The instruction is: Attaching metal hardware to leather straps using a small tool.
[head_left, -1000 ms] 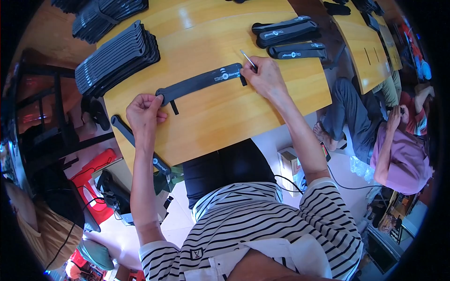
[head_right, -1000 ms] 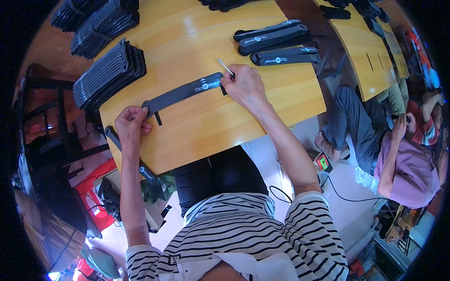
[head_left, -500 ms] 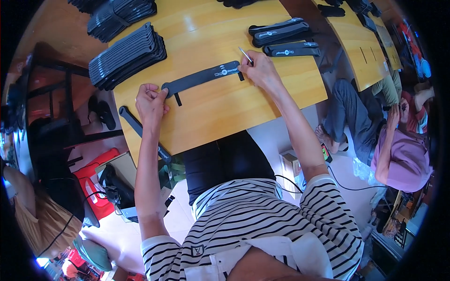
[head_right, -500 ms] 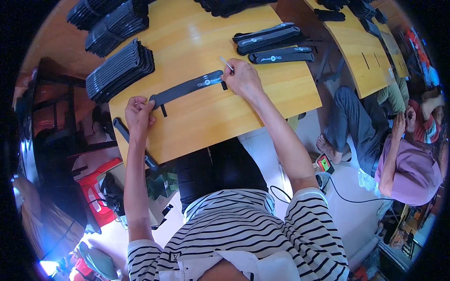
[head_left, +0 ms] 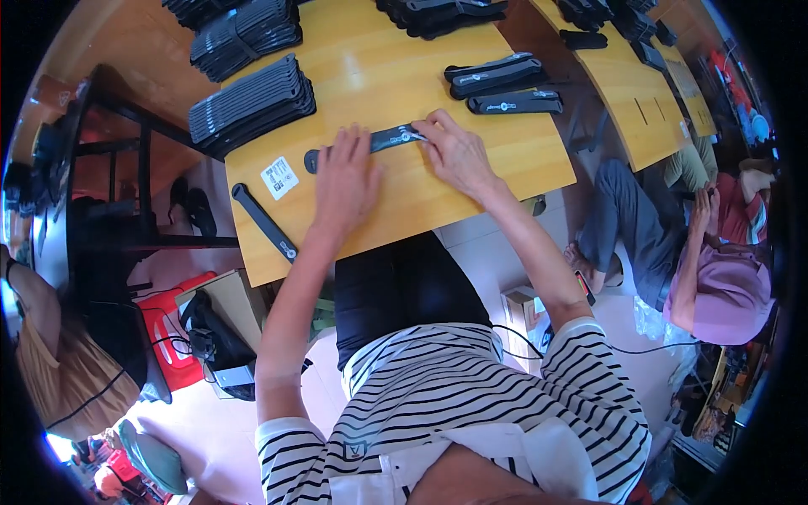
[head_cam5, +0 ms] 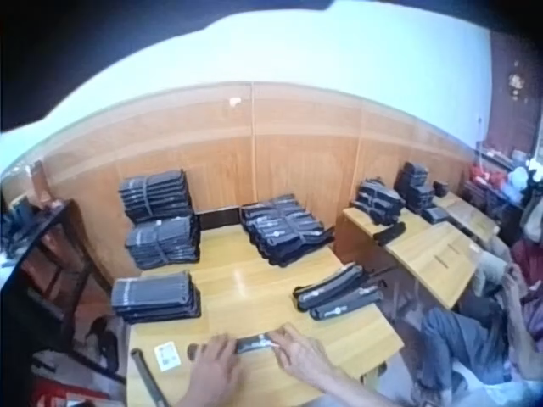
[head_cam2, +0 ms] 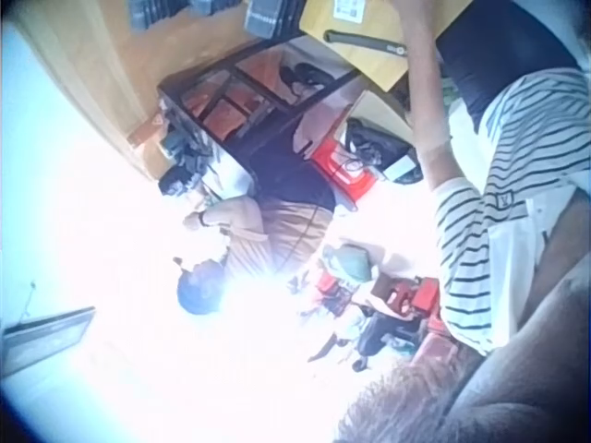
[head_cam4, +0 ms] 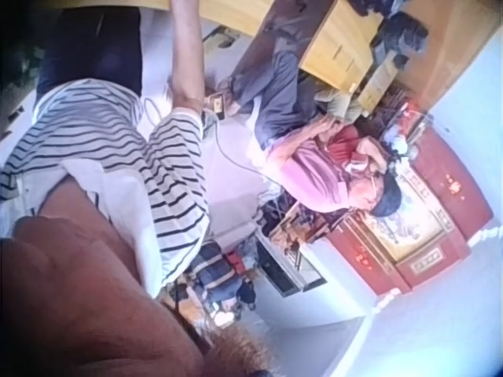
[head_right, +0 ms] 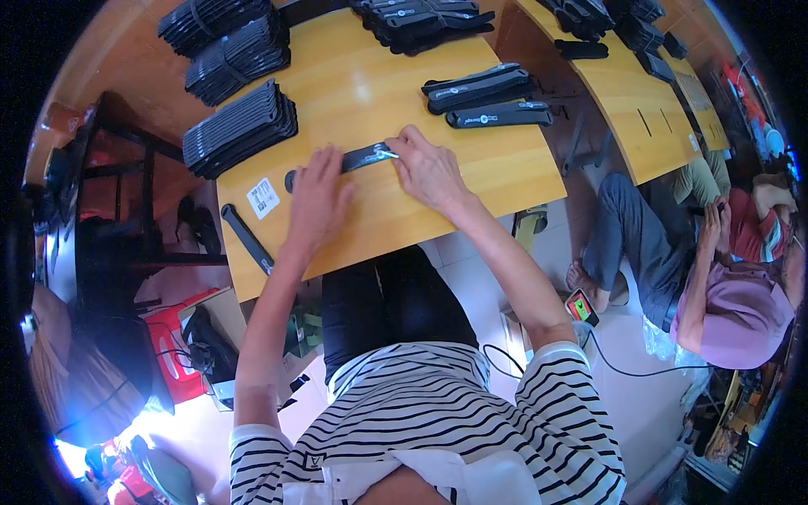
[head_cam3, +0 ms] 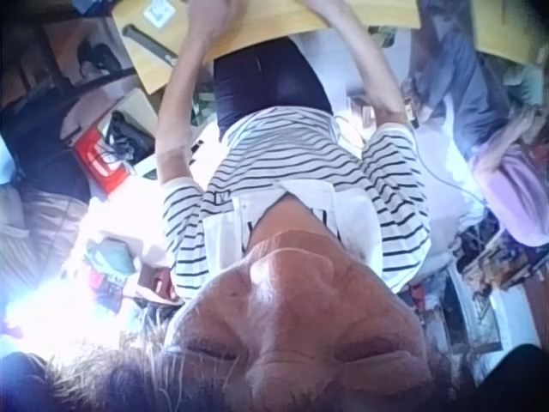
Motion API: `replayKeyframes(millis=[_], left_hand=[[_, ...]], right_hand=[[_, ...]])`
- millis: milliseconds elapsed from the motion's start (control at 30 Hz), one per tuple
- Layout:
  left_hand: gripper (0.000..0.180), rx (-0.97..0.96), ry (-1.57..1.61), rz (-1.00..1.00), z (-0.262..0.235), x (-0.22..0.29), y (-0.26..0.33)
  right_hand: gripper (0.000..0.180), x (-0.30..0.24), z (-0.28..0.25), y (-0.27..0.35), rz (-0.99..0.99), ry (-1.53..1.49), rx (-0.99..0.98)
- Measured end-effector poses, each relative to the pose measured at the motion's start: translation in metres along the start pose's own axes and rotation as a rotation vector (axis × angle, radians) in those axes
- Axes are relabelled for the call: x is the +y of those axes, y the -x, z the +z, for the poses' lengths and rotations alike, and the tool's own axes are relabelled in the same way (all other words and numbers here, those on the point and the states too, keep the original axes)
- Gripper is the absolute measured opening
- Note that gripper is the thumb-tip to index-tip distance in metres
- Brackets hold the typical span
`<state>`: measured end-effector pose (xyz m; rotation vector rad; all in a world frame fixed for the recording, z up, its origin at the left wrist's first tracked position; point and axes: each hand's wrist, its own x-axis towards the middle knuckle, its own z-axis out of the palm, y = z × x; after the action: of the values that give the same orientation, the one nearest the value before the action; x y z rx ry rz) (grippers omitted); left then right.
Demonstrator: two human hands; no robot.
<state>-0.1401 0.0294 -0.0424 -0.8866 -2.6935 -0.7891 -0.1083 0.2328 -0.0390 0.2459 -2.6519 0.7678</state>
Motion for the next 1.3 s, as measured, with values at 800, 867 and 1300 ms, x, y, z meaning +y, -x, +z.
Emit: replayKeyframes(millis=[800, 867, 1300], left_hand=[[0.078, -0.167, -0.151, 0.004, 0.030, -0.003, 0.010], [0.080, -0.171, -0.221, -0.064, 0.024, -0.009, 0.016], [0.081, -0.145, -0.255, -0.215, 0.011, -0.015, 0.028]], right_hand=[[0.032, -0.003, 0.005, 0.001, -0.078, 0.187, -0.196], [0.032, -0.002, 0.005, 0.002, -0.061, 0.191, -0.193], [0.029, 0.003, -0.007, 0.008, 0.117, 0.221, -0.148]])
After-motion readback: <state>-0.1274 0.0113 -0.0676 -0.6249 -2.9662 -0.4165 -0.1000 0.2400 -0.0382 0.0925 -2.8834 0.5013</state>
